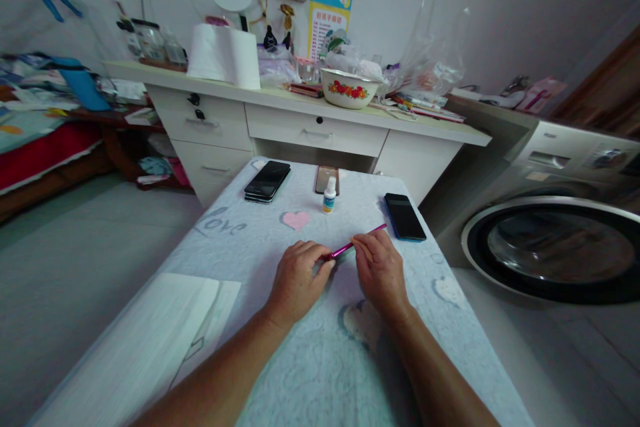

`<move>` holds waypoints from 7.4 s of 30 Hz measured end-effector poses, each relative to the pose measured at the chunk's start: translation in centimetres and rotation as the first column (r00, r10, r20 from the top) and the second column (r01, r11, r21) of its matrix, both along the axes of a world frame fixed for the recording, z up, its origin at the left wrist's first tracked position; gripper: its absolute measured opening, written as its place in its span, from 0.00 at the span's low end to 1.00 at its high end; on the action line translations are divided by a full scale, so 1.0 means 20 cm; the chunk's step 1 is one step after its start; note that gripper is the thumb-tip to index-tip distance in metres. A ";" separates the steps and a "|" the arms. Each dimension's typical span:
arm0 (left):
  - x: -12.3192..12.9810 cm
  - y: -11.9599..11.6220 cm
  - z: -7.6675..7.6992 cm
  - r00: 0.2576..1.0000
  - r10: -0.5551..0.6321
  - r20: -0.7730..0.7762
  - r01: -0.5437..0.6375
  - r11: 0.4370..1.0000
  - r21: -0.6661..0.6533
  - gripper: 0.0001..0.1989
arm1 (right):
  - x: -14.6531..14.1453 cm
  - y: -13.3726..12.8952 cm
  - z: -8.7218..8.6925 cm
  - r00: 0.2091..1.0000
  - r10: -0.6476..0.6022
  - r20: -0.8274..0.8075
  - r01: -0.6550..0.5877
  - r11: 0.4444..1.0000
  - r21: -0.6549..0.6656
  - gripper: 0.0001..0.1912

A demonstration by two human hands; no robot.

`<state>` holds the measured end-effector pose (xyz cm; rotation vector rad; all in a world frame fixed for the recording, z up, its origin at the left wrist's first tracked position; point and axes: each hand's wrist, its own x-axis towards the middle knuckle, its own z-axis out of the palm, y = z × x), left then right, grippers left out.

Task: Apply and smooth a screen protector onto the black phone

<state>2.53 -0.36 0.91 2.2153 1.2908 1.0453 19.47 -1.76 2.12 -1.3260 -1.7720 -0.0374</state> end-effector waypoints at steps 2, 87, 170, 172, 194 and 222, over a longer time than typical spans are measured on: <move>0.00 0.00 0.00 1.000 -0.003 -0.004 0.003 1.000 0.000 0.03 | -0.01 0.00 0.01 1.000 0.003 -0.002 -0.003 1.000 -0.005 0.09; -0.02 0.01 0.01 1.000 -0.022 0.000 0.022 1.000 0.014 0.09 | 0.07 0.03 -0.02 0.996 -0.081 -0.026 0.080 0.996 -0.027 0.08; -0.02 0.02 -0.01 0.999 0.032 0.037 -0.033 0.999 0.009 0.09 | 0.04 0.02 -0.02 0.996 -0.043 -0.074 0.038 0.997 -0.061 0.08; -0.02 0.02 -0.01 0.999 0.033 0.037 -0.033 0.999 0.002 0.09 | 0.04 0.02 -0.02 0.996 -0.046 -0.075 0.041 0.997 -0.063 0.08; -0.02 0.02 0.00 0.998 0.020 0.053 -0.019 1.000 -0.019 0.08 | 0.03 0.02 -0.01 0.997 -0.053 -0.050 0.049 0.996 -0.074 0.06; -0.02 0.02 -0.01 0.998 0.021 0.051 -0.022 1.000 0.004 0.08 | 0.03 0.02 -0.01 0.998 -0.051 -0.044 0.049 0.997 -0.055 0.06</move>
